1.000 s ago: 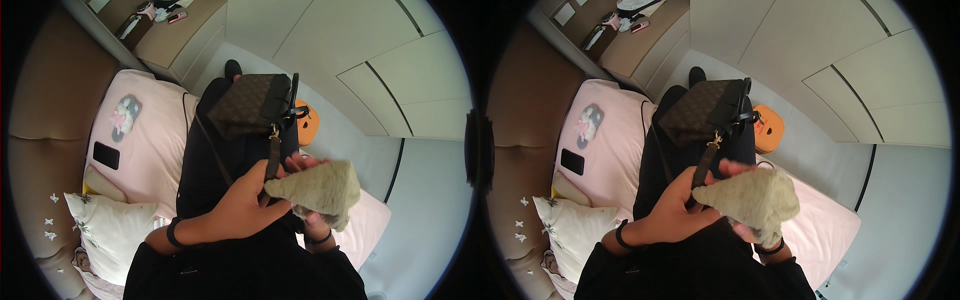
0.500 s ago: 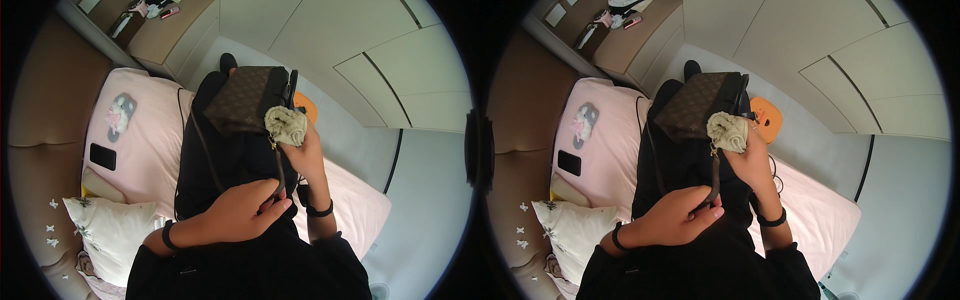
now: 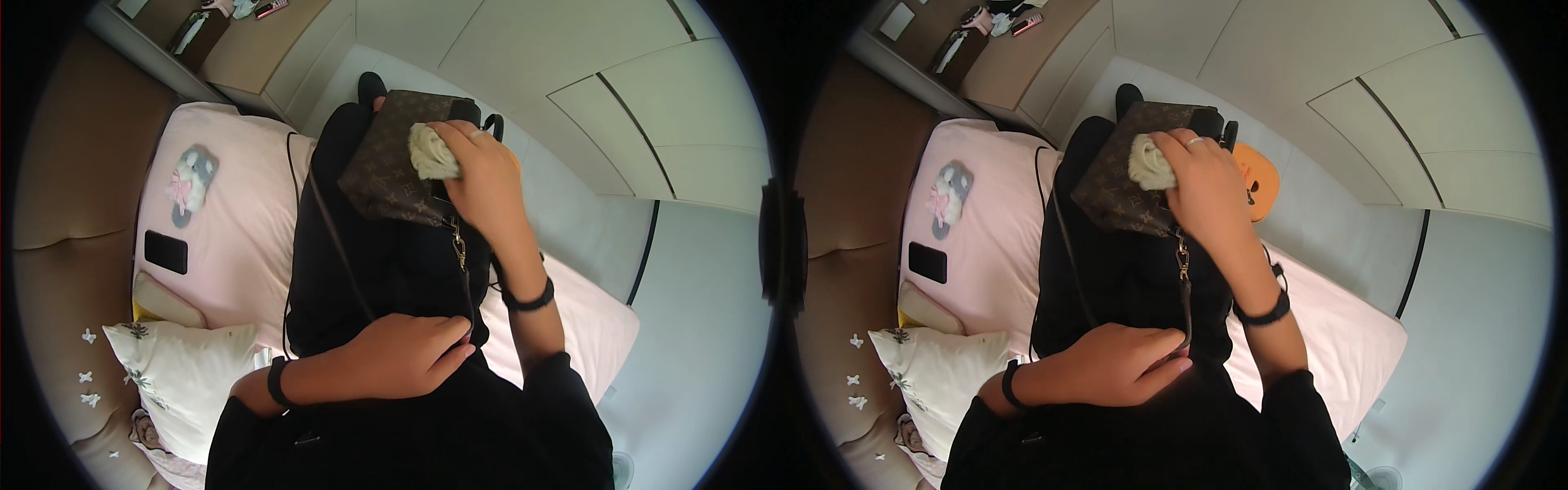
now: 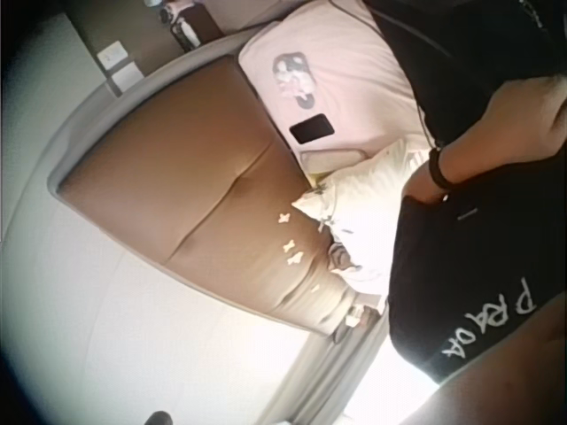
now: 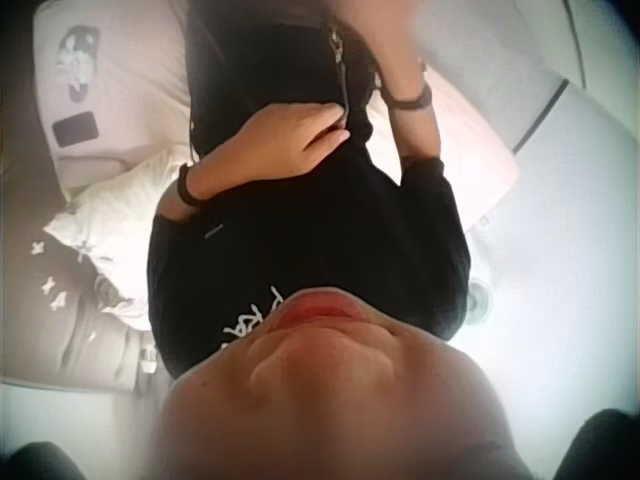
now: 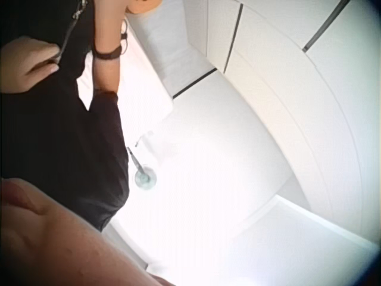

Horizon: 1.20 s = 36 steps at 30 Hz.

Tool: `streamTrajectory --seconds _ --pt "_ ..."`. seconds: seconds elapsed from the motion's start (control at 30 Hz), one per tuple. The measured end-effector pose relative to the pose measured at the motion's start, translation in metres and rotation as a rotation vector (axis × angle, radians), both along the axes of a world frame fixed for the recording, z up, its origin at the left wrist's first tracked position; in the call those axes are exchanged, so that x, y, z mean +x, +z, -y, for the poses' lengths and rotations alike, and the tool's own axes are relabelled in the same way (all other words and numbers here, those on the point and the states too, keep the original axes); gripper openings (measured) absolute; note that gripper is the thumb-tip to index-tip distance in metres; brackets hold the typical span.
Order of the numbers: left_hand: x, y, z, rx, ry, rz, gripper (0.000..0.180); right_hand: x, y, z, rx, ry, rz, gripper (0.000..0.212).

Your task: The recorder cleans a luxury handbag using a soft cloth while sitting on a bed.

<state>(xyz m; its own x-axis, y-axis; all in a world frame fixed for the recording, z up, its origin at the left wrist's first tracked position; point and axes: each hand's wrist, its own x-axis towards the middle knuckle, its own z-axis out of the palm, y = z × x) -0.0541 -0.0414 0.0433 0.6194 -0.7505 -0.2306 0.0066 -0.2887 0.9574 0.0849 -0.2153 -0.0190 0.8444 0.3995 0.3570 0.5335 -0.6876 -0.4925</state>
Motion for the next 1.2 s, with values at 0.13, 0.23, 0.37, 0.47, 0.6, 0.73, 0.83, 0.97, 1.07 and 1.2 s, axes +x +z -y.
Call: streamTrajectory --seconds 0.13,0.23,0.37,0.47,0.6,0.73,0.83,0.97,1.07,1.2 --pt "0.003 -0.003 -0.003 -0.003 -0.008 0.017 0.024 0.008 -0.026 0.011 -0.338 -0.147 -0.091 0.048" --pt "0.005 -0.008 -0.004 -0.013 0.029 0.019 0.025 -0.002 -0.015 0.005 -0.225 -0.15 -0.235 0.043" --pt "0.015 -0.001 -0.009 0.01 0.072 0.086 0.024 -0.022 -0.005 -0.001 -0.064 -0.069 -0.378 0.043" --pt "0.022 -0.008 -0.016 0.227 0.105 0.29 0.02 -0.032 -0.006 0.005 0.036 -0.095 -0.5 0.045" --pt "0.052 -0.025 -0.018 0.43 0.236 0.694 0.044 -0.028 -0.028 0.033 0.294 -0.244 -0.761 0.042" --pt "0.076 -0.075 0.0 0.417 0.218 0.905 0.06 -0.027 -0.03 0.042 0.616 -0.305 -0.892 0.037" --pt "0.083 -0.105 0.015 0.415 0.211 0.902 0.072 -0.031 -0.036 0.048 0.632 -0.341 -0.88 0.036" --pt "0.077 -0.115 0.024 0.445 0.222 0.974 0.073 -0.049 -0.038 0.065 0.849 -0.465 -0.719 0.042" --pt "0.08 -0.125 0.024 0.492 0.256 0.946 0.07 -0.062 -0.03 0.086 1.289 -0.466 -0.712 0.05" --pt "0.093 -0.126 0.02 0.435 0.29 0.987 0.057 -0.069 -0.022 0.107 1.438 -0.492 -0.632 0.054"
